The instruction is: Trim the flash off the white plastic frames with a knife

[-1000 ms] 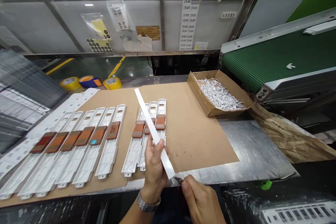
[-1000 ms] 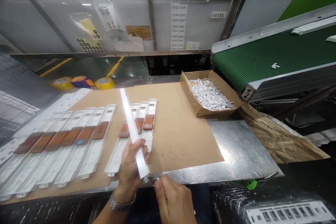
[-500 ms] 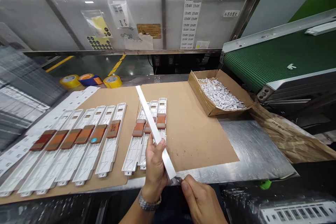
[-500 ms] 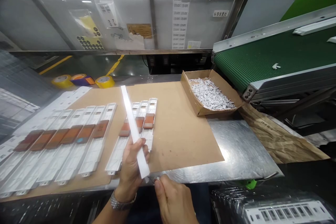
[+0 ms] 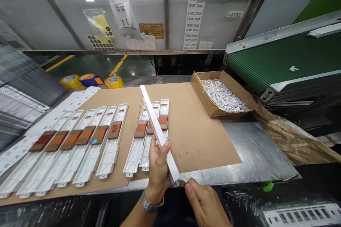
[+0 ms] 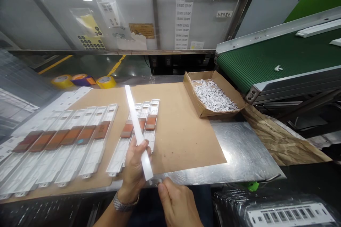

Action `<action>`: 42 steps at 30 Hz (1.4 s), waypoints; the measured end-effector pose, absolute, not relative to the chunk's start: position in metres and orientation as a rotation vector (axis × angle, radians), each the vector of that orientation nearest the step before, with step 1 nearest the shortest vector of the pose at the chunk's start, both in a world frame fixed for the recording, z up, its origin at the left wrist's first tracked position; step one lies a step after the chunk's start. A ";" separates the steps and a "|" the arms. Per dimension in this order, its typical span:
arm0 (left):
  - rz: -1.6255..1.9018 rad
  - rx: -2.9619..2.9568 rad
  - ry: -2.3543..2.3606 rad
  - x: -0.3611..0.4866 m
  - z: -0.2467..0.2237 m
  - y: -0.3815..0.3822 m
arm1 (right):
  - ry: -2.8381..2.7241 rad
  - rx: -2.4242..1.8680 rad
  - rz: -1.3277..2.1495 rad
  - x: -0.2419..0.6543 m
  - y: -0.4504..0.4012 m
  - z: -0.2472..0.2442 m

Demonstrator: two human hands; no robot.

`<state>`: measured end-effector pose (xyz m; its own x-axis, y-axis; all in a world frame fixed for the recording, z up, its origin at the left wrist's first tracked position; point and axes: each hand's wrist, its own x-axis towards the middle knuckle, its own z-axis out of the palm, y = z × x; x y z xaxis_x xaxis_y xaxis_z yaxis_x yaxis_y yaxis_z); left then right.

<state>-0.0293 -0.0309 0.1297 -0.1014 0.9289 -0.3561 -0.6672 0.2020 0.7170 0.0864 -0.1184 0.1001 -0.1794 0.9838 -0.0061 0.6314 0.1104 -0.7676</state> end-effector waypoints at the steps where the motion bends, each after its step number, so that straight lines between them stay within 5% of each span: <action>1: 1.389 0.360 0.958 -0.029 0.129 -0.031 | -1.881 -1.572 0.884 0.086 -0.119 0.100; 7: 1.405 0.405 0.960 -0.031 0.127 -0.029 | -1.890 -1.484 1.038 0.086 -0.124 0.096; 14: 1.449 0.551 0.959 -0.022 0.127 -0.039 | -1.287 -1.367 1.129 0.090 -0.113 0.092; 27: 1.077 0.511 0.620 -0.046 0.110 -0.053 | -0.624 -1.008 1.641 0.082 -0.091 0.096; 37: 1.488 0.539 1.020 -0.041 0.096 -0.045 | -1.348 -1.525 0.576 0.088 -0.120 0.083; 42: 1.610 0.594 1.056 -0.038 0.104 -0.046 | -1.642 -1.534 0.336 0.083 -0.123 0.077</action>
